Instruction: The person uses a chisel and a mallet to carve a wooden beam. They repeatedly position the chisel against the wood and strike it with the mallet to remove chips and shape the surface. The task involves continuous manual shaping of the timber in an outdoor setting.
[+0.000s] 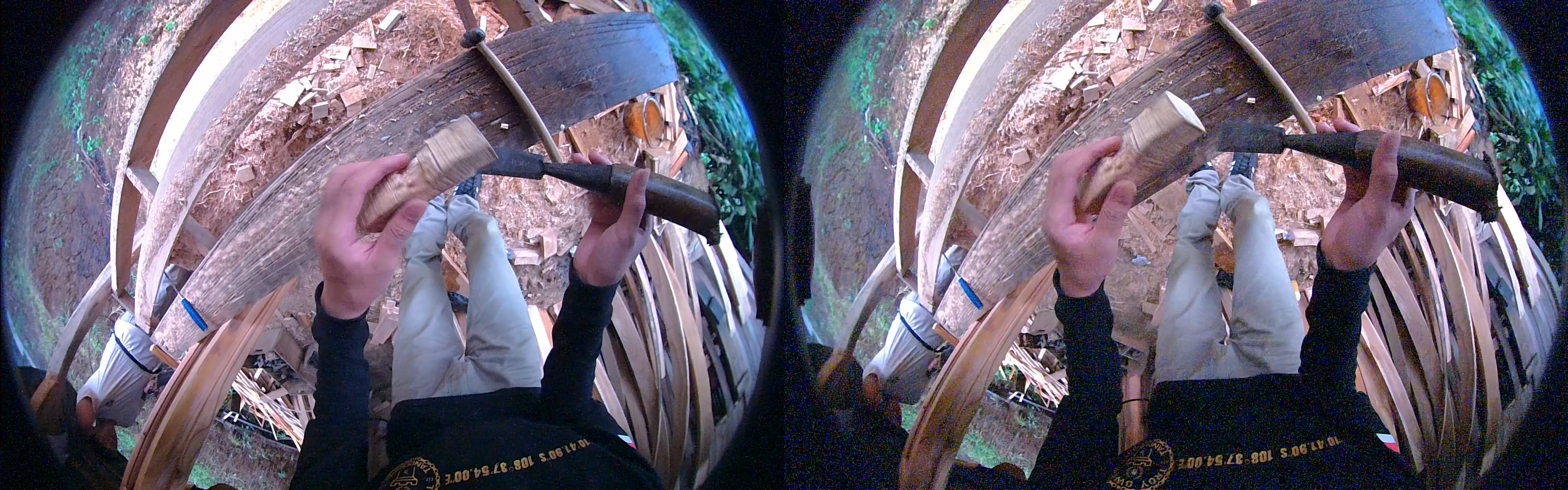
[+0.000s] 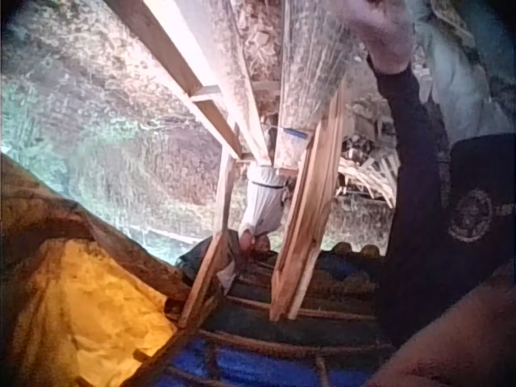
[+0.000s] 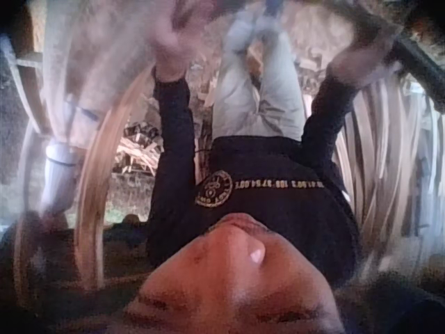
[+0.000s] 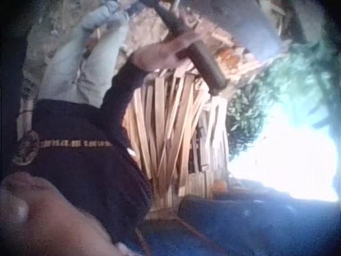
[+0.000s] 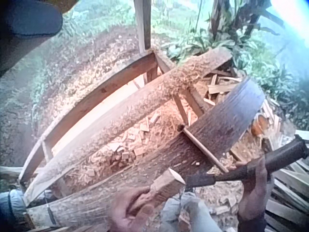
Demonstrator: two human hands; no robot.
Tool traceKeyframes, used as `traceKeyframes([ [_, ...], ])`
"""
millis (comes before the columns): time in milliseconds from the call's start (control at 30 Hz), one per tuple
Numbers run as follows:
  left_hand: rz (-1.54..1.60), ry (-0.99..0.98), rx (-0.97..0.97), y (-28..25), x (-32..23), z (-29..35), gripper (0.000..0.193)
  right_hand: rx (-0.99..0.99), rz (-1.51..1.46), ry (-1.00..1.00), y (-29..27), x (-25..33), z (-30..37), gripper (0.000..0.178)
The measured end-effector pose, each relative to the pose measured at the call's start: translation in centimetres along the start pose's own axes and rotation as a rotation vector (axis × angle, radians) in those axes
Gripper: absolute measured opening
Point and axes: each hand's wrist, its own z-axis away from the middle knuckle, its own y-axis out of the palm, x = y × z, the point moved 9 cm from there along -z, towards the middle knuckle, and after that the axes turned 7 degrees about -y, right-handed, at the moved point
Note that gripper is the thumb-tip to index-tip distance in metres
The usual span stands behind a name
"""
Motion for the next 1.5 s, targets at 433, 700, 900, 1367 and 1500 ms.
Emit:
traceKeyframes([
  [433, 0.369, 0.177, -0.111, -1.8, -1.7, 1.8, 0.043, 0.061, -0.002, 0.005, 1.2, -0.1, 0.7, 0.045],
  [700, -0.060, 0.271, -0.428, -3.4, -3.9, 3.1, 0.044, 0.324, -0.327, 0.152, 7.7, 0.1, 2.9, 0.022],
  [900, -0.218, 0.351, -0.548, -2.1, -6.2, 4.7, 0.048, 0.797, -0.264, 0.470, 15.9, 0.0, 6.8, 0.030],
  [1367, 0.691, -0.131, -0.359, -2.1, -1.6, 2.2, 0.074, 1.281, -0.275, 0.470, 20.0, 0.5, 7.0, 0.038],
  [1500, 0.707, -0.313, -0.101, -1.5, -1.4, 1.3, 0.062, 1.328, -0.230, 0.453, 19.6, 0.4, 6.7, 0.037],
])
